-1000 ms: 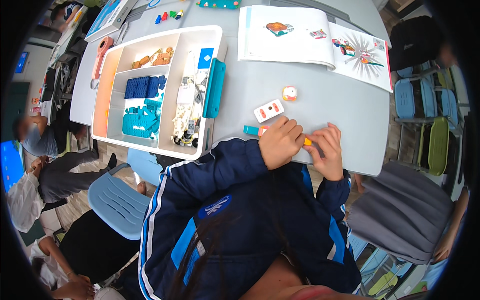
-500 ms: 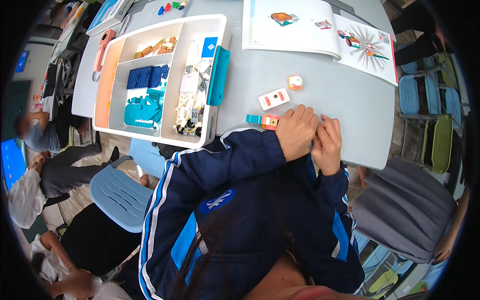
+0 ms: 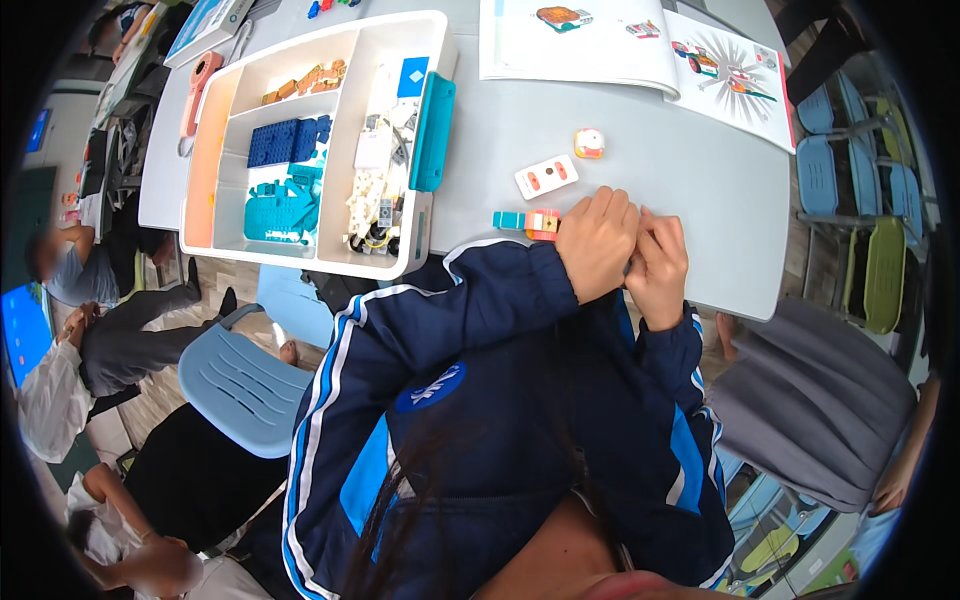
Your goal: The person assembles small plastic toy parts at a table. They open a compartmentalized tray, select colorful pieces, and connect them by hand while referencing an instruction booklet. The person repeatedly picks, aligns, and snaps parts together, occasionally adjusting the booklet and tray.
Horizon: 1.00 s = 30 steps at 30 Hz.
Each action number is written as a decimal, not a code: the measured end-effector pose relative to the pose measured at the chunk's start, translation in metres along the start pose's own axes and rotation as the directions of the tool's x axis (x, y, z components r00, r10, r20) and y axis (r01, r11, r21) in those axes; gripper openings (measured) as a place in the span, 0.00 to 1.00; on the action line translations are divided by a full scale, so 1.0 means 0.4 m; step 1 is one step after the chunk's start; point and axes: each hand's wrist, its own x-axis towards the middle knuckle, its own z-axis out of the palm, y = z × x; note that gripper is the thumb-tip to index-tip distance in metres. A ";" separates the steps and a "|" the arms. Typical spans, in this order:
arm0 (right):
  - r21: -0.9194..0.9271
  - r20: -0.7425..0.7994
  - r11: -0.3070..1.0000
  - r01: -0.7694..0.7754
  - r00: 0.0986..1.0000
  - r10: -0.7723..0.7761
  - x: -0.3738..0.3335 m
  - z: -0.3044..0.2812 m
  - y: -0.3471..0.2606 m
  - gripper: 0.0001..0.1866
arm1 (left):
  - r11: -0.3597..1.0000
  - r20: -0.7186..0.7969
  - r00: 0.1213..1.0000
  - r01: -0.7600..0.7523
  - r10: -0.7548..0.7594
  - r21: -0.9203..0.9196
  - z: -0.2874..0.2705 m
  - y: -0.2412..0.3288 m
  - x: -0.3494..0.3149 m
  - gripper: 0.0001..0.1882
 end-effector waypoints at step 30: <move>0.224 -0.013 0.970 -0.098 0.995 0.104 0.009 -0.004 -0.104 0.09 | -0.306 0.560 0.722 0.470 -0.407 -0.828 -0.097 -0.036 -0.087 0.09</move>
